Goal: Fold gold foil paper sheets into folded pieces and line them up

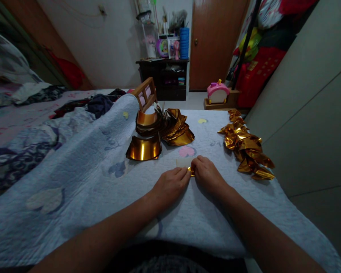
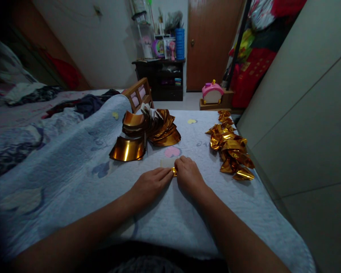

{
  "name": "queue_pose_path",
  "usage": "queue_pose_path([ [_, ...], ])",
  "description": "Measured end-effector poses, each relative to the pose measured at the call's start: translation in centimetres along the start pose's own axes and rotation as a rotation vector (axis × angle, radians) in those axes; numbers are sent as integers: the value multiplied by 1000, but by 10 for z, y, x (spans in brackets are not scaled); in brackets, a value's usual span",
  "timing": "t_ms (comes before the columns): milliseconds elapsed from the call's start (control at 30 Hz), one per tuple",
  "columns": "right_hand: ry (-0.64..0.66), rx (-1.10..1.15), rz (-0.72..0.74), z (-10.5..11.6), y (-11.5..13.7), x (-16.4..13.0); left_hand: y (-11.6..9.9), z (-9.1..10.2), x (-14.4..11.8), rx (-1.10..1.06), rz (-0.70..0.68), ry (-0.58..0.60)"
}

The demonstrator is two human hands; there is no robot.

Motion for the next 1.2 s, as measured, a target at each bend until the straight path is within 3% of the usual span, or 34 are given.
queue_pose_path([
  [200,-9,-125,-63,3,13,-4,-6,0,-14,68,-51,-23],
  [433,-51,-226,-86,0,21,-6,5,-1,-27,210,-45,68],
  [633,-73,-249,-103,-1,24,-8,11,-5,-35,242,-86,30],
  [800,-68,-261,-102,-1,23,-9,10,-5,-36,251,-107,-16],
  [1200,2,-209,-104,10,7,-11,8,0,-33,203,-106,22],
])
Point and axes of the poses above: each hand's wrist, its own x-axis towards the middle knuckle, its own z-axis out of the back of the hand, y = z × x, the point moved 2 cm from there along x, towards the middle knuckle, and after that the axes turned 4 degrees about -z, right-handed, at the moved point
